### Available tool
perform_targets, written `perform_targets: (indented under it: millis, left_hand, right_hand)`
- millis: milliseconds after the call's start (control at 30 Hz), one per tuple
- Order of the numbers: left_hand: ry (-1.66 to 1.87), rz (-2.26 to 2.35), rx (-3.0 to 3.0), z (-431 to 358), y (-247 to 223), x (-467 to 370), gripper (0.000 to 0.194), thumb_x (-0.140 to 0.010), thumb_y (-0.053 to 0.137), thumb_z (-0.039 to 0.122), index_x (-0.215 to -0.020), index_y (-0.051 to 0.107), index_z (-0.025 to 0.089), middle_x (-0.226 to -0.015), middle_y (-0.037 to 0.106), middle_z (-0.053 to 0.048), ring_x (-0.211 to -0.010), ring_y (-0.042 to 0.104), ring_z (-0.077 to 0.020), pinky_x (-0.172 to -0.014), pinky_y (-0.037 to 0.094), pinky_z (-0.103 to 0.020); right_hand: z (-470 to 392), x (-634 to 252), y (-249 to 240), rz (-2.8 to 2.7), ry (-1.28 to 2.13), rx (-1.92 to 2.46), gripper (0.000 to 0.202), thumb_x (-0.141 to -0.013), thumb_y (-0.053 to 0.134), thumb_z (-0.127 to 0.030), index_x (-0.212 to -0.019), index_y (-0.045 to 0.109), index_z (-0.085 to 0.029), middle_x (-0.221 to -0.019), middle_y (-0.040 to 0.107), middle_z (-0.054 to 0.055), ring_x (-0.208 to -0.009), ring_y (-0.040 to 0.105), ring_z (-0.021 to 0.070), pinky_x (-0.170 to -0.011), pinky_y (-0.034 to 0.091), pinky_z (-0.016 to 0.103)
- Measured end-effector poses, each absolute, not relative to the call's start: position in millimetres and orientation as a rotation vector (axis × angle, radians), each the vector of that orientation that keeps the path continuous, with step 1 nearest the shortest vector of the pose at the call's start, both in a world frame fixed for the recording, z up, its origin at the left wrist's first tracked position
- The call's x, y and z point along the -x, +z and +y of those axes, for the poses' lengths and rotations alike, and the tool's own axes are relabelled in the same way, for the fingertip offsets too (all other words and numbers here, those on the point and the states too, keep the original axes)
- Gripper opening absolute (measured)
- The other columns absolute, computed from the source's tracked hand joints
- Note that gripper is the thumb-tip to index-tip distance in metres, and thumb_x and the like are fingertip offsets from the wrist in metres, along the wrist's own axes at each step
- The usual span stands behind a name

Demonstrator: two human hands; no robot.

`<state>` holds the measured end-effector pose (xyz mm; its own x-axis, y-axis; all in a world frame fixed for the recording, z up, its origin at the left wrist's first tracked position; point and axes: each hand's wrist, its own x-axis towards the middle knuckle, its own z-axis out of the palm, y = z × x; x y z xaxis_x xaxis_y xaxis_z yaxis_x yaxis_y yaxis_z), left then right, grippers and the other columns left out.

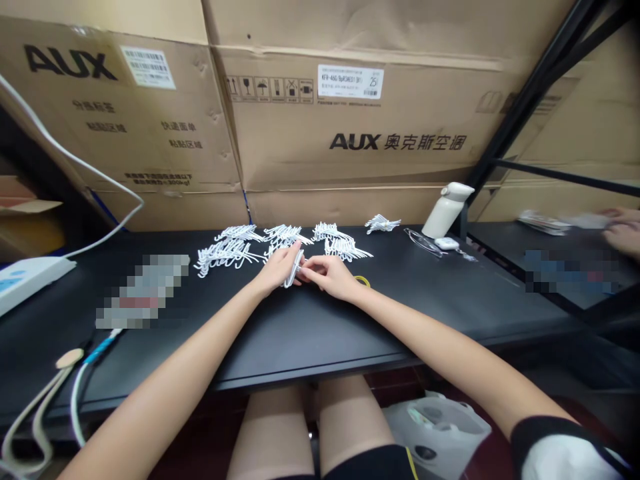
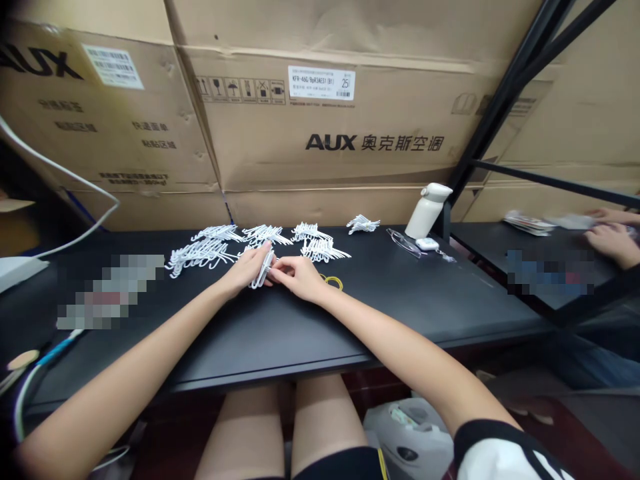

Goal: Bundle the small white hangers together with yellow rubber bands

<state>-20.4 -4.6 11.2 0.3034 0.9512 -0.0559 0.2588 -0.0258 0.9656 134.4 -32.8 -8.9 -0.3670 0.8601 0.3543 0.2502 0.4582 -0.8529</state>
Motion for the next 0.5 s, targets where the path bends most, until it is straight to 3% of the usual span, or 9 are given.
perform_targets:
  millis: [500]
  left_hand:
    - [0.809, 1.154, -1.516, -4.1, 11.8, 20.7, 0.049, -0.089, 0.038, 0.058, -0.074, 0.056, 0.014, -0.059, 0.064, -0.004, -0.057, 0.066, -0.0176, -0.05, 0.055, -0.027]
  right_hand:
    - [-33.6, -135.0, -8.5, -1.872, 0.903, 0.941, 0.03, -0.085, 0.055, -0.04, -0.077, 0.063, -0.012, -0.066, 0.062, 0.002, -0.048, 0.047, 0.0069, -0.051, 0.039, 0.021]
